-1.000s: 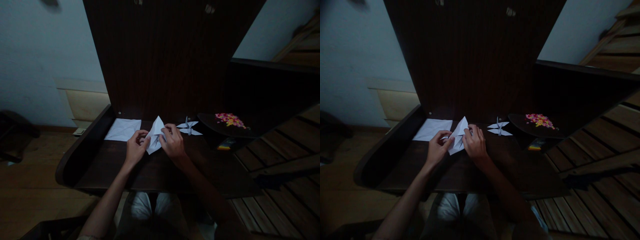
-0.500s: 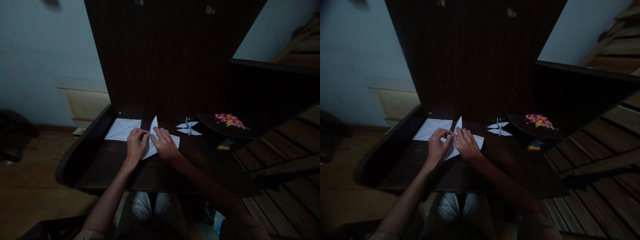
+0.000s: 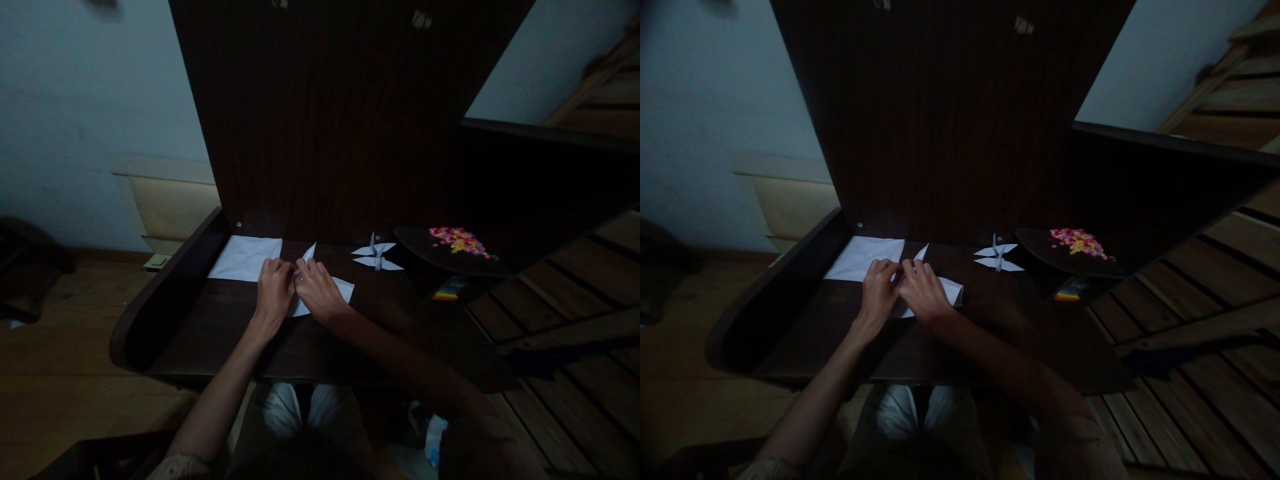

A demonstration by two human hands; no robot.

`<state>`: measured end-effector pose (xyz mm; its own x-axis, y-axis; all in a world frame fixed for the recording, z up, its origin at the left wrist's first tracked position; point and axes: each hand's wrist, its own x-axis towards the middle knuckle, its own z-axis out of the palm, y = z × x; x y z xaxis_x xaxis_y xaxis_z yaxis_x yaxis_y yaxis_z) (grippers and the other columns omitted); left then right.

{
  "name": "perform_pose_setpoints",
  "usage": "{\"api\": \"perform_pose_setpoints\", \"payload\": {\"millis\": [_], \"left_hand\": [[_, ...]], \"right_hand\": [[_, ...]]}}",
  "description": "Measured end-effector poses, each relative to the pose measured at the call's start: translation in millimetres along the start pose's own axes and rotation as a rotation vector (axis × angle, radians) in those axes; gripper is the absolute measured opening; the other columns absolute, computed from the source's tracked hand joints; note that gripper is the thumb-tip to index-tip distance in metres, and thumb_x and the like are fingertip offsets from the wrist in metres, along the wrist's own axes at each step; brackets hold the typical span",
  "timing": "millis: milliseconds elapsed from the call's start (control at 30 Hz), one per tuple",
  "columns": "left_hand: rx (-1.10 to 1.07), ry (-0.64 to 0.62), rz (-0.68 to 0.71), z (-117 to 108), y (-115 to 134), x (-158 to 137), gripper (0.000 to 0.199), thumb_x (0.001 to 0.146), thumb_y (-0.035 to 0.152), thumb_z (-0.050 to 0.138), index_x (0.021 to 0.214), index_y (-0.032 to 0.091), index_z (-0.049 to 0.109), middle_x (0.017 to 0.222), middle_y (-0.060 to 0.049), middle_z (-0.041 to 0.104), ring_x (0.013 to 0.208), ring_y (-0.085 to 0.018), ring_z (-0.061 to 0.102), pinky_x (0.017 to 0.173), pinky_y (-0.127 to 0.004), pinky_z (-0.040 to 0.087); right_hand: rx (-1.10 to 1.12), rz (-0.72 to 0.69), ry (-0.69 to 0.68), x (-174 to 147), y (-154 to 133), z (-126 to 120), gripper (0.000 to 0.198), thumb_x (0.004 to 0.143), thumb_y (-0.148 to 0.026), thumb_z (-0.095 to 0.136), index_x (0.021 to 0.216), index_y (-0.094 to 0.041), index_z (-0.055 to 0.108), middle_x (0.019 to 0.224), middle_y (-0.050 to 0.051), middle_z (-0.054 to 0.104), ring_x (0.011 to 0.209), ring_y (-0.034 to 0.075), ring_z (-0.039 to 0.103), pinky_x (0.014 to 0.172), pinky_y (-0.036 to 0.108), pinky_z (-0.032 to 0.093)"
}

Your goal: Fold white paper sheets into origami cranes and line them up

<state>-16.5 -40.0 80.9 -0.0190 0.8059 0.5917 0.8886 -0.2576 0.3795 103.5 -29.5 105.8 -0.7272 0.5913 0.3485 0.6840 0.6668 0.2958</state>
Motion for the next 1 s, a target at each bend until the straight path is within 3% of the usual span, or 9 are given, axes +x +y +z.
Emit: {"api": "perform_pose_setpoints", "payload": {"millis": [200,567,700,800,1000], "left_hand": [[0.053,-0.076,-0.018,10,-8,0,0.015,0.079,0.008,0.049,0.075,0.017,0.06,0.079,-0.009,0.06,0.083,-0.025,0.05,0.072,-0.035,0.042],[-0.145,-0.286,-0.181,23,-23,1,0.008,0.083,0.012,0.047,0.083,0.016,0.054,0.079,-0.009,0.066,0.075,-0.021,0.062,0.064,-0.027,0.041],[-0.207,-0.258,-0.242,25,-29,2,0.007,0.084,0.016,0.048,0.085,0.018,0.054,0.081,-0.007,0.068,0.075,-0.02,0.064,0.065,-0.027,0.042],[-0.271,-0.222,-0.309,25,-36,5,0.006,0.083,0.021,0.05,0.081,0.019,0.055,0.078,-0.005,0.068,0.073,-0.02,0.064,0.065,-0.026,0.042],[-0.436,-0.166,-0.426,23,-51,4,0.015,0.078,0.029,0.055,0.089,0.019,0.054,0.062,0.001,0.064,0.054,-0.014,0.057,0.055,-0.023,0.039]], "right_hand": [[-0.031,-0.027,-0.084,7,-5,6,0.02,0.084,-0.008,0.048,0.089,-0.01,0.067,0.1,0.014,0.058,0.091,0.026,0.049,0.073,0.038,0.041],[-0.004,-0.072,-0.084,5,-4,30,0.024,0.085,-0.006,0.044,0.102,-0.01,0.062,0.103,0.014,0.059,0.093,0.026,0.049,0.077,0.039,0.04],[0.014,-0.097,-0.068,2,1,31,0.027,0.085,-0.007,0.044,0.107,-0.009,0.059,0.105,0.015,0.058,0.094,0.025,0.049,0.079,0.038,0.039],[0.016,-0.083,-0.054,-2,7,29,0.022,0.084,-0.008,0.046,0.102,-0.012,0.059,0.102,0.013,0.059,0.094,0.024,0.05,0.079,0.037,0.038],[0.021,-0.044,-0.007,-10,17,28,0.033,0.082,-0.02,0.049,0.113,-0.008,0.054,0.116,0.018,0.055,0.098,0.027,0.049,0.086,0.038,0.036]]}}
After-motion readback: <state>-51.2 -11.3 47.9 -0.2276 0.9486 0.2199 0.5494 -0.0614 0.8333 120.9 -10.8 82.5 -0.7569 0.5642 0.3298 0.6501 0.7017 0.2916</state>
